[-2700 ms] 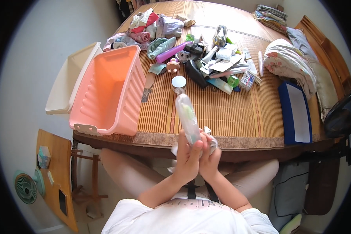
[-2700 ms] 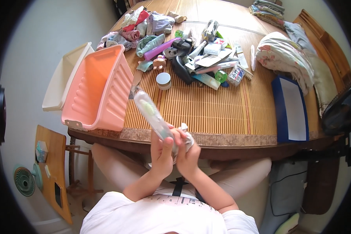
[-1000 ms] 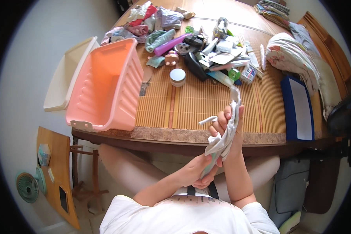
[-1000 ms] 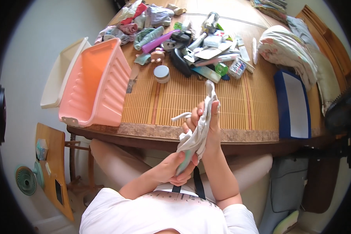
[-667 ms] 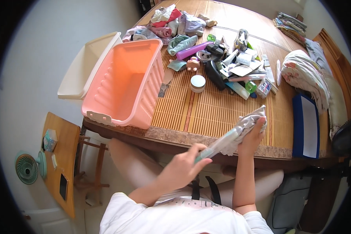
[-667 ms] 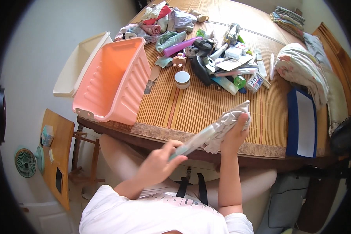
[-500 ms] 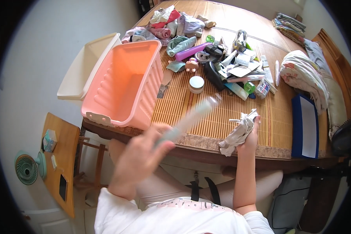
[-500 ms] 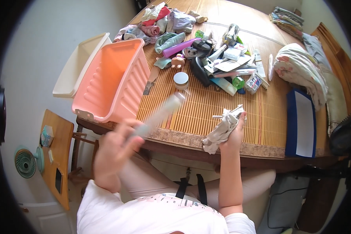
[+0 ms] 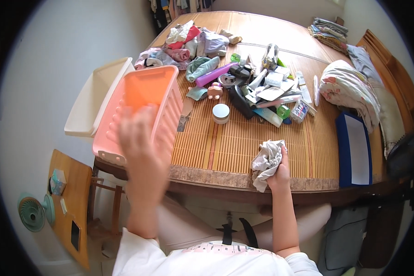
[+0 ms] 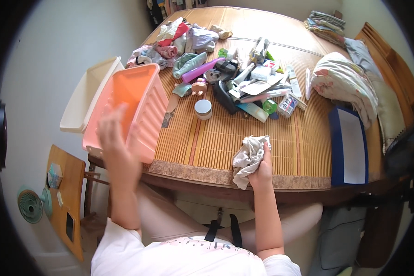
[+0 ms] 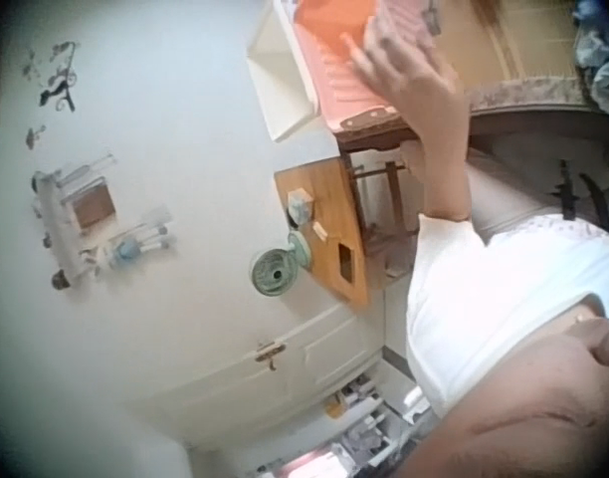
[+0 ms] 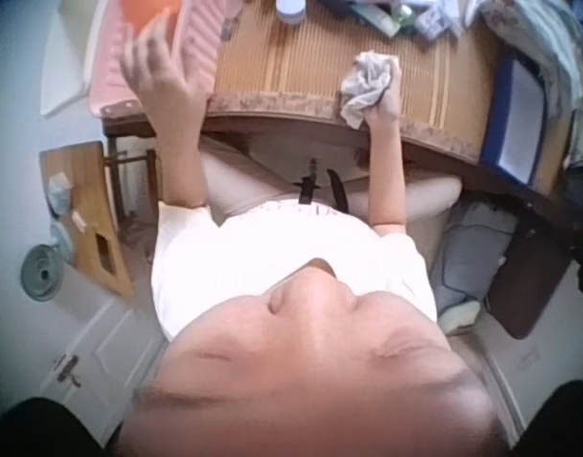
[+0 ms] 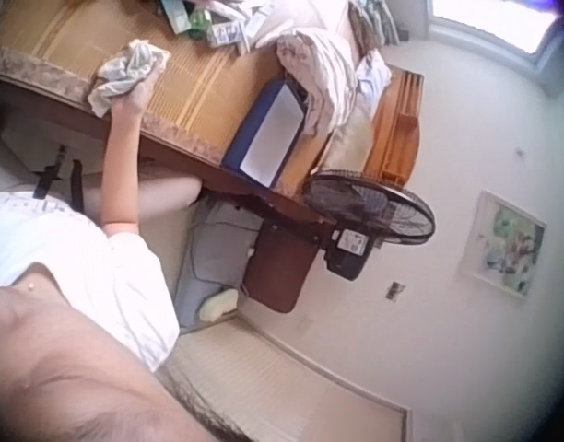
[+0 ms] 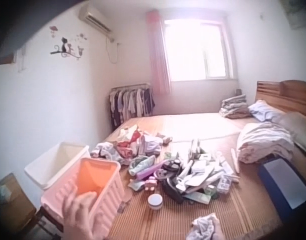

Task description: The person wipes a translucent pink tube, a toothbrush package, and a small silver metal object using a white cloth and places items into a pink plastic bin.

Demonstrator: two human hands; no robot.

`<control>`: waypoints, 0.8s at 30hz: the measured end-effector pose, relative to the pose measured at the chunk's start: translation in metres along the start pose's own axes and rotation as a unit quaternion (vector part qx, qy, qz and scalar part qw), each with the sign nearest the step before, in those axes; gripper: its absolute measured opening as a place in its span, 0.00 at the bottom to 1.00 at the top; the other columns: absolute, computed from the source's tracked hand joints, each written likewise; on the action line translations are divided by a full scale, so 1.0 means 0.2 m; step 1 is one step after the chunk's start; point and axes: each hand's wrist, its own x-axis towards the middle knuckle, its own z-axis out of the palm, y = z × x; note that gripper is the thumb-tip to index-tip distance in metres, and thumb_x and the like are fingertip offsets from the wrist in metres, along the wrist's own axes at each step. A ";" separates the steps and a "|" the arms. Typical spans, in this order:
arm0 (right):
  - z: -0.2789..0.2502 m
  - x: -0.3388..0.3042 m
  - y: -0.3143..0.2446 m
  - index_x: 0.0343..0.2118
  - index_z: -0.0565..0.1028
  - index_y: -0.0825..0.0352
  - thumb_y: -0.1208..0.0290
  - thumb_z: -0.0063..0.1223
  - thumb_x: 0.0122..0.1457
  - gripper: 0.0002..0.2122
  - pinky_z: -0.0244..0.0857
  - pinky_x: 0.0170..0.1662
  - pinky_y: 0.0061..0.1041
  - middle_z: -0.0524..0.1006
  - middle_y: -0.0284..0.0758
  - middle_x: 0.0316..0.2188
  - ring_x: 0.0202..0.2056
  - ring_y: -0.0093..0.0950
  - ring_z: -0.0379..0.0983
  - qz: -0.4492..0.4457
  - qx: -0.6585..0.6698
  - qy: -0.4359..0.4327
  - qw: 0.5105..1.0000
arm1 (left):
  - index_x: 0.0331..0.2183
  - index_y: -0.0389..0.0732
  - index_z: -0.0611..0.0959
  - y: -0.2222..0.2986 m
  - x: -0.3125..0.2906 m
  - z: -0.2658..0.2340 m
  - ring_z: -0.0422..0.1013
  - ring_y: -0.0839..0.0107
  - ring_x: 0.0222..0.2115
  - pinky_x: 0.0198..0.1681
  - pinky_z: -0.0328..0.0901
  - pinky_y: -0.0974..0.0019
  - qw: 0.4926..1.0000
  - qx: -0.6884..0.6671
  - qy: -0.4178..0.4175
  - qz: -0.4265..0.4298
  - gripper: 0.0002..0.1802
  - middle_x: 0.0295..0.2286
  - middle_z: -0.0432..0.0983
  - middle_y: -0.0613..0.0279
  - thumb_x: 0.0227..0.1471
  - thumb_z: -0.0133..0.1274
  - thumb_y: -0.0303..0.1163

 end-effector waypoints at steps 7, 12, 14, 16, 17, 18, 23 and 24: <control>0.05 0.01 -0.02 0.59 0.66 0.64 0.50 0.24 0.71 0.26 0.66 0.58 0.43 0.72 0.39 0.55 0.56 0.38 0.70 -0.040 0.080 -0.053 0.995 | 0.55 0.31 0.71 0.64 -0.18 0.64 0.58 0.43 0.61 0.60 0.58 0.49 0.941 -0.156 -0.212 0.212 0.29 0.55 0.66 0.40 0.50 0.53 0.25; 0.02 0.04 0.00 0.59 0.65 0.68 0.60 0.23 0.66 0.25 0.57 0.64 0.45 0.68 0.41 0.60 0.60 0.41 0.64 -0.040 0.131 -0.057 0.989 | 0.53 0.33 0.73 0.77 0.08 1.21 0.66 0.57 0.54 0.53 0.62 0.58 0.970 -0.018 -0.126 0.205 0.28 0.51 0.71 0.53 0.49 0.53 0.27; -0.01 0.06 -0.03 0.60 0.65 0.69 0.63 0.24 0.64 0.26 0.55 0.65 0.46 0.67 0.42 0.60 0.61 0.41 0.63 -0.036 0.164 -0.048 0.985 | 0.50 0.36 0.76 0.79 0.16 1.31 0.68 0.63 0.44 0.48 0.64 0.58 0.970 -0.037 -0.170 0.172 0.24 0.42 0.71 0.59 0.50 0.54 0.29; 0.00 0.06 -0.01 0.60 0.65 0.70 0.63 0.24 0.63 0.26 0.55 0.66 0.46 0.68 0.43 0.60 0.61 0.41 0.63 -0.027 0.182 -0.059 0.981 | 0.50 0.37 0.76 0.75 0.17 1.38 0.67 0.61 0.45 0.47 0.64 0.58 0.979 -0.064 -0.101 0.165 0.24 0.44 0.71 0.59 0.49 0.54 0.29; -0.02 0.05 -0.01 0.60 0.65 0.70 0.64 0.25 0.63 0.26 0.55 0.66 0.46 0.68 0.44 0.60 0.61 0.41 0.63 -0.022 0.198 -0.066 0.978 | 0.51 0.37 0.76 0.75 0.16 1.39 0.67 0.61 0.45 0.47 0.64 0.59 0.983 -0.052 -0.083 0.158 0.25 0.45 0.70 0.59 0.48 0.54 0.29; -0.03 0.06 -0.01 0.60 0.65 0.70 0.64 0.25 0.63 0.26 0.55 0.66 0.46 0.68 0.44 0.60 0.61 0.41 0.63 -0.023 0.198 -0.064 0.978 | 0.48 0.38 0.77 0.73 0.15 1.40 0.68 0.61 0.43 0.46 0.64 0.59 0.985 -0.041 -0.057 0.160 0.22 0.41 0.72 0.60 0.49 0.54 0.29; -0.13 0.08 -0.01 0.56 0.67 0.72 0.65 0.25 0.65 0.24 0.58 0.65 0.44 0.70 0.44 0.58 0.58 0.40 0.67 -0.032 0.177 -0.126 0.976 | 0.42 0.39 0.78 0.65 0.06 1.17 0.71 0.60 0.39 0.43 0.63 0.58 0.974 -0.128 -0.124 0.137 0.13 0.34 0.76 0.59 0.54 0.53 0.31; -0.13 0.09 0.00 0.56 0.67 0.72 0.66 0.25 0.65 0.23 0.58 0.65 0.44 0.70 0.44 0.58 0.58 0.40 0.67 -0.033 0.184 -0.129 0.974 | 0.43 0.37 0.77 0.63 0.01 1.07 0.71 0.57 0.39 0.43 0.63 0.57 0.970 -0.196 -0.088 0.112 0.13 0.34 0.76 0.56 0.56 0.52 0.31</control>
